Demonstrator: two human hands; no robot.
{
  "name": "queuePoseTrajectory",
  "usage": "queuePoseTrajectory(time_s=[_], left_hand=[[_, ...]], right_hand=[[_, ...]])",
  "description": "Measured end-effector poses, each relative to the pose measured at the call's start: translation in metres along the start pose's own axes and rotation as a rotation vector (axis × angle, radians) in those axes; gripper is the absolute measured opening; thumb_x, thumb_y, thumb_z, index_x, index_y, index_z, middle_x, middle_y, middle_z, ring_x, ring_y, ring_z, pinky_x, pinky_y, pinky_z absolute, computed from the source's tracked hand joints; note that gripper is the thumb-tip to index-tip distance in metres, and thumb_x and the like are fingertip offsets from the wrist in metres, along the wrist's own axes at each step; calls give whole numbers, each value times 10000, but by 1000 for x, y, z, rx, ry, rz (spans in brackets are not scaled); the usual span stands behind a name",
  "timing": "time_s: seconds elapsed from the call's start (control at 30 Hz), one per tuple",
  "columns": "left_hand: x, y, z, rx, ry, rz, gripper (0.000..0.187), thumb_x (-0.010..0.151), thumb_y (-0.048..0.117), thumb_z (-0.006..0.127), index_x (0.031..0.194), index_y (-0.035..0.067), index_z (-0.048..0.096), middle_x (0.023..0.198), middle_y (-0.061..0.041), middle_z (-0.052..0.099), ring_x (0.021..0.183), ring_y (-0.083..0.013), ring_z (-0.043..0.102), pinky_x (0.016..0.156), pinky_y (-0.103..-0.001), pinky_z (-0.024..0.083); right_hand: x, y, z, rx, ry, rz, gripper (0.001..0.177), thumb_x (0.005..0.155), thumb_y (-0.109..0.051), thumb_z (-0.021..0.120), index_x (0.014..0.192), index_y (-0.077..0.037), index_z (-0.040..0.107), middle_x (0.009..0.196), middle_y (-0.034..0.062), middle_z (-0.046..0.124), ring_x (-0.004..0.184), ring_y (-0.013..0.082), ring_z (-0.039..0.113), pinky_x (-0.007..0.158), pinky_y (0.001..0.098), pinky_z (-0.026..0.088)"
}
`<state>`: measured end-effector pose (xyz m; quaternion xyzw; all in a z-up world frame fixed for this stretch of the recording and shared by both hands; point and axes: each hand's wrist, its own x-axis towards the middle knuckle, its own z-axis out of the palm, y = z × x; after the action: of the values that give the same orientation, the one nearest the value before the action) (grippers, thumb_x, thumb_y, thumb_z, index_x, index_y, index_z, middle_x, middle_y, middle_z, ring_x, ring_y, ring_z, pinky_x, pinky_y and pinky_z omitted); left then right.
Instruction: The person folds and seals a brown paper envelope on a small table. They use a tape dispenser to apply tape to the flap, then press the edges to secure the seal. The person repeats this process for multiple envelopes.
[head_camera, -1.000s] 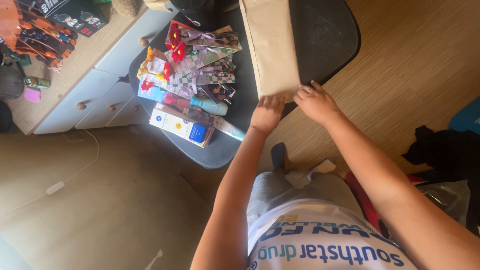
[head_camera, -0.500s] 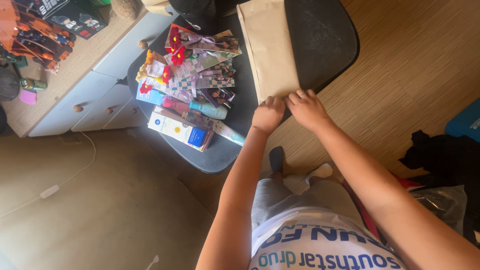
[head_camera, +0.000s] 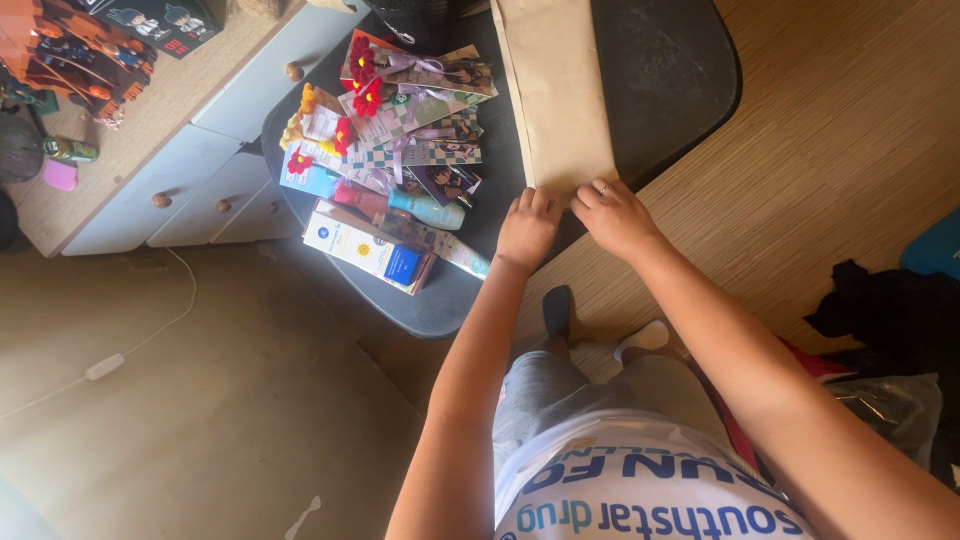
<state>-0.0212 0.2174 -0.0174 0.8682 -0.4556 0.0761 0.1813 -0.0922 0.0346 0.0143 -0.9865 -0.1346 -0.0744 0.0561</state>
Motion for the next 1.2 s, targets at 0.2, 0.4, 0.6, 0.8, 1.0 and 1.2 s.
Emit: queuePoseTrajectory(time_s=[0.2,0.4,0.6,0.8,1.0,1.2], left_hand=[[-10,-5,3,-128,-17,-101,305,831,48,629,1129,57,693,1092,-86,605,998,-277,616,848,-397,547],[-14,-2,-7,-299,35,-277,179,918,40,620,1085,-19,642,1304,-159,585,1074,-309,618,864,-405,540],[-16,-7,-22,-192,31,-132,192,865,104,685,1042,31,694,1158,-81,630,1129,-300,614,924,-460,525],[-27,-5,-18,0,78,-38,251,876,160,687,1095,41,717,1200,-94,639,1251,-342,588,1026,-530,505],[-25,-4,-14,35,-54,-63,251,923,210,700,1129,67,695,1256,-89,642,1267,-306,606,1065,-524,512],[-17,-5,-26,49,-215,-68,431,908,349,698,1279,132,666,1314,-51,577,1306,-280,514,1076,-559,438]], right_hand=[[-1,-1,-2,-5,-30,15,54,829,-105,642,867,-100,681,1013,55,633,1044,254,621,970,394,524],[0,-3,-4,21,-42,39,85,815,-74,633,881,-96,682,1022,62,631,1040,263,618,960,399,524],[2,0,-4,14,-46,40,72,862,-91,624,908,-95,680,1020,61,631,1065,253,622,942,394,520],[1,0,-7,-71,-91,-51,140,844,-108,621,960,-114,699,1043,31,641,1068,228,613,944,386,513],[0,-2,-5,-111,-134,-60,76,858,-142,628,899,-141,692,1025,11,638,1102,227,613,974,381,512],[-3,1,-2,-73,-126,-55,73,861,-133,631,913,-139,682,1019,14,635,1098,230,609,979,380,514]])
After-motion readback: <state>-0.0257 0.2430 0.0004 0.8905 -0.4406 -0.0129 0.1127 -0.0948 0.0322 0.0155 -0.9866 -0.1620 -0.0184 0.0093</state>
